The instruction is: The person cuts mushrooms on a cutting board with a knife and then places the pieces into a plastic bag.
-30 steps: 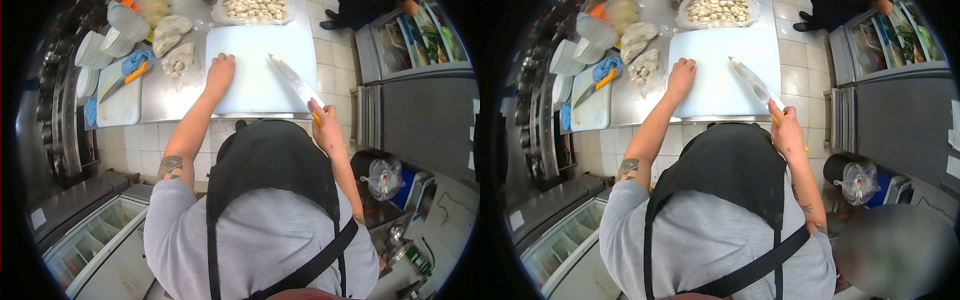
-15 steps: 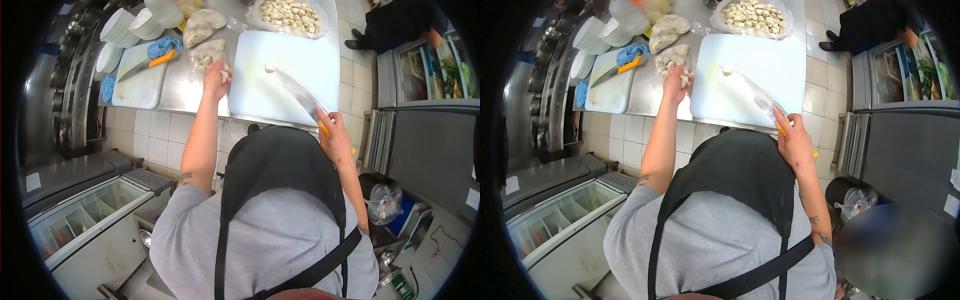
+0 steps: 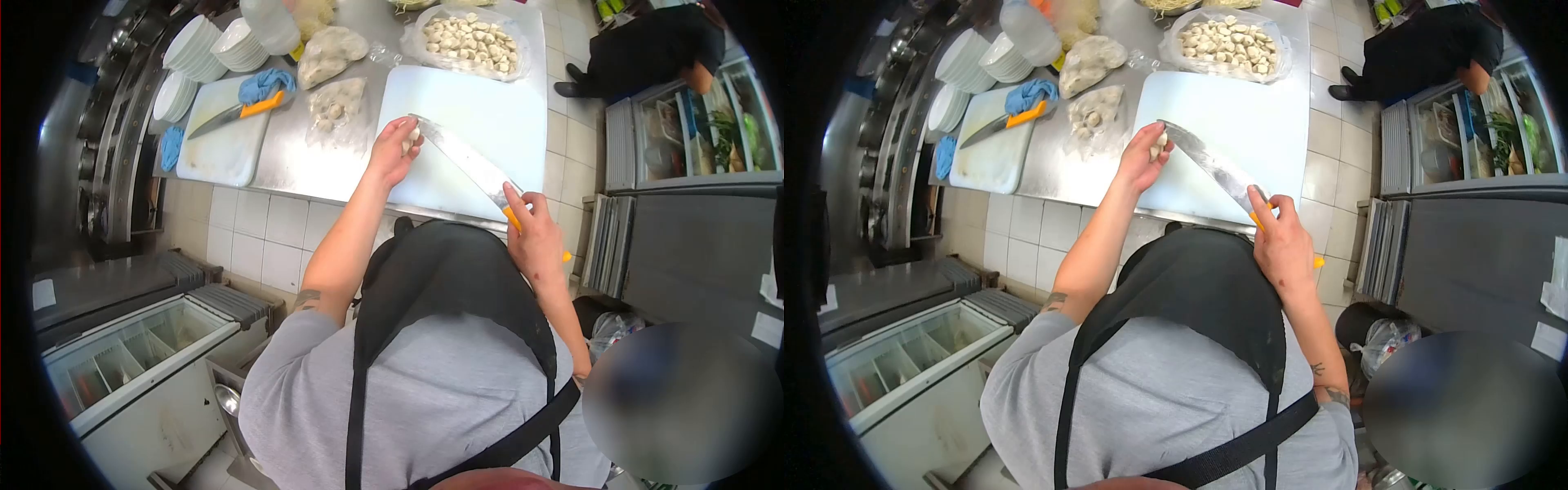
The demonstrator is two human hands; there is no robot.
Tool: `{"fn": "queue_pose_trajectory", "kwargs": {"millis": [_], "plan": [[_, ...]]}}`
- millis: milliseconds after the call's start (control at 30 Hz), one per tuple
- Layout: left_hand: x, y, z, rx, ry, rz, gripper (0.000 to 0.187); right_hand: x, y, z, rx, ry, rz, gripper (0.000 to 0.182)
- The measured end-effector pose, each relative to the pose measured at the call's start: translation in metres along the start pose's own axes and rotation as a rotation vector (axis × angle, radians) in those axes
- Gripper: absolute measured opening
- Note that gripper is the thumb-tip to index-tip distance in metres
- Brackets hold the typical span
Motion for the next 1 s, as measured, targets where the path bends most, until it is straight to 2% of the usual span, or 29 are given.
{"fn": "queue_pose_trajectory", "kwargs": {"millis": [100,300,400,467,533,600,700,800,900,967,1000], "plan": [[0.005,0.001,-0.01,-0.012,0.018,-0.015,0.032,-0.003,0.001,0.007,0.02,-0.039,0.047,0.07],[0.035,-0.022,-0.014,-0.375,0.222,-0.172,0.034,-0.014,0.008,0.021,0.13,-0.114,0.186,0.067],[0.089,-0.032,-0.002,-0.397,0.232,-0.208,0.036,-0.026,0.014,0.032,0.158,-0.19,0.215,0.064],[0.138,-0.045,0.022,-0.327,0.198,-0.138,0.032,-0.038,0.013,0.043,0.187,-0.238,0.226,0.065],[0.182,-0.067,0.059,-0.204,0.081,-0.109,0.034,-0.049,0.01,0.052,0.161,-0.281,0.236,0.066],[0.173,-0.107,0.112,-0.016,-0.057,0.034,0.034,-0.061,0.005,0.061,0.145,-0.317,0.23,0.067],[0.246,-0.102,0.128,0.189,-0.08,-0.035,0.043,-0.069,0.001,0.066,0.151,-0.362,0.209,0.067],[0.262,-0.096,0.122,0.379,-0.021,0.116,0.049,-0.069,-0.002,0.064,0.184,-0.396,0.184,0.067],[0.231,-0.07,0.116,0.699,-0.439,0.163,0.044,-0.062,-0.007,0.065,0.211,-0.365,0.136,0.069],[0.151,-0.052,0.111,0.91,-0.784,0.411,0.037,-0.061,-0.011,0.071,0.257,-0.313,0.121,0.069],[0.115,-0.04,0.099,0.836,-0.812,0.432,0.033,-0.053,-0.014,0.075,0.287,-0.266,0.109,0.07]]}}
Point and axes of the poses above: each hand's wrist, its own x-axis towards the middle knuckle, its own y-axis out of the back of the hand, z = x × y, the point moved 2 cm from there along x, towards the middle knuckle, and after that the axes turned 12 degrees about x, right-handed, at the moved point
